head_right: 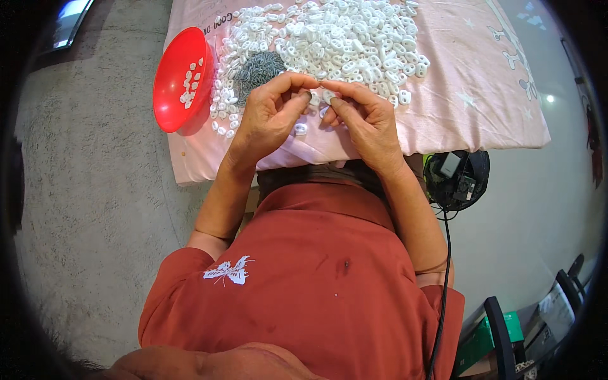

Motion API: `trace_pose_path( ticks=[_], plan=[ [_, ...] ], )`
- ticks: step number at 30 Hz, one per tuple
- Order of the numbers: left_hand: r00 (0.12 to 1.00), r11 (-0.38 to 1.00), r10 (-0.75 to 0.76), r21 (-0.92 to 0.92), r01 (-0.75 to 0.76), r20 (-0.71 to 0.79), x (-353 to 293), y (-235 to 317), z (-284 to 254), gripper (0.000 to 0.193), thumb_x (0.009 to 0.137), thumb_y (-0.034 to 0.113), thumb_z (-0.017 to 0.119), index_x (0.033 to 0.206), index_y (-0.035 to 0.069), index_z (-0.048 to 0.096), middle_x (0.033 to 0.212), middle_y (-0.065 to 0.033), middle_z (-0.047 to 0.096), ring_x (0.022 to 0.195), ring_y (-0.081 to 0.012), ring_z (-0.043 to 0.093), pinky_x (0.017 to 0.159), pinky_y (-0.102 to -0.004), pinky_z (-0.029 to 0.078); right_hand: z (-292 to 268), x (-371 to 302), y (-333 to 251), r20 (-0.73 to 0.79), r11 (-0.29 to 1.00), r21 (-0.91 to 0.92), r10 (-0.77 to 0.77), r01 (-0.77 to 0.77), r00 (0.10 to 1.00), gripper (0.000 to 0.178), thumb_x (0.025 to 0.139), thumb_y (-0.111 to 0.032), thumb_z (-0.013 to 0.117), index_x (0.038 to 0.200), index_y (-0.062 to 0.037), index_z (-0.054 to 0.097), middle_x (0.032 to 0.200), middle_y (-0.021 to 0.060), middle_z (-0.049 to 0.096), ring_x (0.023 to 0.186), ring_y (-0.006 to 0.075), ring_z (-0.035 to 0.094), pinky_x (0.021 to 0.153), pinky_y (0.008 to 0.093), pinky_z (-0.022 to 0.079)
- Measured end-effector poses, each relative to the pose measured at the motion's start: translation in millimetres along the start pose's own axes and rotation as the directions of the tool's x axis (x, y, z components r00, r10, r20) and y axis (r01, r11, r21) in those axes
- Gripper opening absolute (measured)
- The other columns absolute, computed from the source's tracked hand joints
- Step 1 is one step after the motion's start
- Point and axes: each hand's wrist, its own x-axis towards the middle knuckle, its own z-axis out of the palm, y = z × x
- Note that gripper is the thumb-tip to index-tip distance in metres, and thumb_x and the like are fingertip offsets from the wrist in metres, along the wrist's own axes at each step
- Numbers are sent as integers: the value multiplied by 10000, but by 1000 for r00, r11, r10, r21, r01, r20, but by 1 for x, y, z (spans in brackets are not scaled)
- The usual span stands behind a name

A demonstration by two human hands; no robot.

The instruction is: The person assembles small metal pins into white plastic components by hand at a workbench.

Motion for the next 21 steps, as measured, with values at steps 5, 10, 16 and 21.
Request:
trace_pose_path(
  ticks=[5, 10, 16, 21],
  plan=[
    [999, 1000, -17, 5, 17, -49, 0, 0, 4, 122, 949, 15, 559, 1031, -7, 646, 834, 8, 615, 772, -43, 569, 692, -191, 476, 3, 1, 1, -44, 998, 7, 64, -64, 997, 217, 934, -21, 591, 1144, 33, 615, 830, 55, 670, 749, 88, 632, 691, 214, 509],
    [997, 1000, 0, -13, -1, -79, -2, 5, 11, 94, 943, 16, 574, 1014, -10, 630, 851, -4, 628, 774, -49, 599, 688, -187, 491, 6, 1, 0, -26, 999, -32, 13, -13, 1000, 146, 928, -28, 609, 1059, 34, 624, 827, 49, 660, 747, 91, 634, 679, 219, 512],
    [999, 998, 39, 42, -39, -22, -5, -2, 10, 102, 935, 13, 587, 1031, -8, 614, 875, 0, 624, 782, -46, 590, 698, -192, 492, 6, 1, 1, -37, 998, -63, -32, 30, 999, 113, 931, -36, 610, 1026, 21, 630, 851, 22, 636, 761, 88, 617, 701, 225, 505],
    [998, 994, 4, 111, 4, -69, -2, -9, -19, 96, 940, 33, 581, 1018, -2, 625, 855, 7, 622, 778, -50, 582, 703, -206, 491, 6, -1, 2, -61, 995, -100, 2, -8, 998, 99, 940, -47, 598, 1013, 15, 623, 860, 12, 623, 766, 69, 598, 707, 209, 487]
  ],
)
